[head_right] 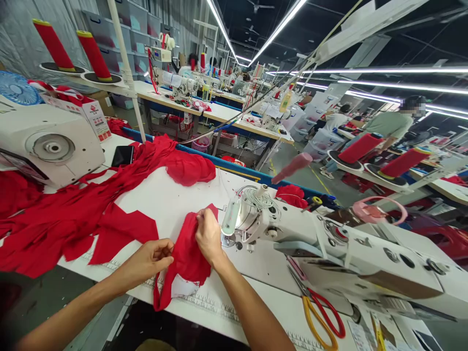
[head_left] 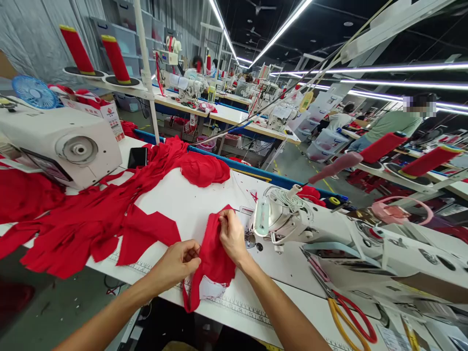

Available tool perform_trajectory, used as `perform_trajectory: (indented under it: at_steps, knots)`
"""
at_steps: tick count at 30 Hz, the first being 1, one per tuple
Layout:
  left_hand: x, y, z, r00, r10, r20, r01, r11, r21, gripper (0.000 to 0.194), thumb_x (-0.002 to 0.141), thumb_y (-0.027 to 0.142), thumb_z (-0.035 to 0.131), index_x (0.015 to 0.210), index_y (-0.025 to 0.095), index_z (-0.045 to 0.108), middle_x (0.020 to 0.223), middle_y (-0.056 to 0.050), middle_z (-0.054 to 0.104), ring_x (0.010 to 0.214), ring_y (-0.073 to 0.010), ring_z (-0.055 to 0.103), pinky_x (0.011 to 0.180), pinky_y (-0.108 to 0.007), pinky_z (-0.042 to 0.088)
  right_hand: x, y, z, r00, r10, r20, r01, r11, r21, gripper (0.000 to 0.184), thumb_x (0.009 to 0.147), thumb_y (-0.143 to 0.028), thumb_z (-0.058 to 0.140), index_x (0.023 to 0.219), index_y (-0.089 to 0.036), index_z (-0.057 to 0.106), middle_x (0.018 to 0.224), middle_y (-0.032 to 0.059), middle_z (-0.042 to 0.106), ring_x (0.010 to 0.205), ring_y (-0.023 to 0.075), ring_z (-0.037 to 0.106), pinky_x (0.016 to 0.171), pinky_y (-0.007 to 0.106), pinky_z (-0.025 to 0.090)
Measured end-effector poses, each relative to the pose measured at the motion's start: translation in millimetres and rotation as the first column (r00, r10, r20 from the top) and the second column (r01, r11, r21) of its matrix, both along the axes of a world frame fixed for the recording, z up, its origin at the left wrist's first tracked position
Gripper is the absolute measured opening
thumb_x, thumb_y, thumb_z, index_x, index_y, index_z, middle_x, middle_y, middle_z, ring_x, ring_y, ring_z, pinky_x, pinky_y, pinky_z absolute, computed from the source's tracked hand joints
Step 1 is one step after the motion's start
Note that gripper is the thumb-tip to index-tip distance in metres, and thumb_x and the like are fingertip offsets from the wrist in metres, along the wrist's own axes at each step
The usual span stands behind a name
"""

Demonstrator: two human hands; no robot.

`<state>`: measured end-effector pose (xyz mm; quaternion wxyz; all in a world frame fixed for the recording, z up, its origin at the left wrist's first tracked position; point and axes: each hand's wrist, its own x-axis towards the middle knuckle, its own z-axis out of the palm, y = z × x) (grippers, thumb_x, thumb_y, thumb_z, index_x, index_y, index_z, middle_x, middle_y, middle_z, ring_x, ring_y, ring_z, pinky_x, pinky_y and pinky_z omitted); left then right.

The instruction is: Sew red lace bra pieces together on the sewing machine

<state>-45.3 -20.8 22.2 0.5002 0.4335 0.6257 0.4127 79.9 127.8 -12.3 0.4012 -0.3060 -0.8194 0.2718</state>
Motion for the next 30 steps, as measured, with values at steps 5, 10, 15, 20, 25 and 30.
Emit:
perform_trajectory:
  at_steps: [5,10,15,20,25,30]
  knots:
    - [-17,7,35.5,0.830,0.055,0.555,-0.116,0.990,0.075,0.019,0.084,0.036,0.057,0.093,0.019,0.059,0.093,-0.009,0.071,0.089,-0.0250,0.069,0.080,-0.041,0.058,6,-11,11.8,0.999,0.041,-0.009,-0.041,0.999,0.000,0.021,0.098,-0.024,0.034,0.101,-0.020,0.055,0.100,0.0074,0.061,0.087,0.0183,0.061,0.078,0.033,0.051]
    - [-37,11,65.7,0.725,0.203,0.658,-0.398,0.903,0.160,0.020,0.090,0.033,0.046,0.098,0.021,0.060,0.122,-0.012,0.068,0.114,-0.0305,0.064,0.092,-0.054,0.056,30,-40,13.6,0.976,0.167,-0.142,-0.200,0.945,-0.259,0.021,0.098,-0.026,0.042,0.114,-0.021,0.055,0.106,0.0103,0.067,0.096,0.0194,0.068,0.084,0.035,0.055]
    - [-17,31,79.0,0.817,0.150,0.557,-0.361,0.886,0.290,0.033,0.093,0.037,0.039,0.113,0.019,0.057,0.136,-0.013,0.060,0.123,-0.0318,0.059,0.094,-0.056,0.056,13,-62,25.6,0.835,0.472,-0.282,-0.548,0.672,-0.499,0.055,0.081,-0.023,0.068,0.133,-0.025,0.050,0.123,0.0104,0.066,0.122,0.0245,0.060,0.096,0.042,0.051]
    - [-33,53,102.2,0.740,0.138,0.658,-0.456,0.822,0.341,0.029,0.093,0.028,0.037,0.104,0.018,0.061,0.126,-0.011,0.066,0.121,-0.0261,0.060,0.094,-0.046,0.056,9,-73,47.1,0.835,0.438,-0.333,-0.535,0.504,-0.679,0.035,0.086,-0.032,0.064,0.118,-0.018,0.060,0.077,0.0018,0.070,0.075,0.0192,0.069,0.075,0.034,0.055]
    - [-71,40,104.7,0.556,0.215,0.803,-0.612,0.759,0.221,0.020,0.089,0.016,0.039,0.092,0.018,0.059,0.102,-0.007,0.073,0.102,-0.0195,0.066,0.092,-0.041,0.056,77,-72,63.8,0.953,0.276,0.123,-0.200,0.882,-0.427,0.016,0.092,-0.033,0.057,0.099,-0.022,0.067,0.064,-0.0035,0.060,0.057,0.0130,0.053,0.058,0.026,0.044]
    - [-95,52,104.4,0.802,0.457,0.385,-0.595,0.671,0.443,0.009,0.083,0.021,0.037,0.085,0.020,0.045,0.088,-0.007,0.070,0.094,-0.0213,0.065,0.087,-0.046,0.056,90,-90,61.8,0.896,0.310,0.317,-0.220,0.932,-0.289,0.018,0.098,-0.029,0.048,0.097,-0.022,0.065,0.076,-0.0005,0.066,0.065,0.0149,0.059,0.059,0.025,0.047]
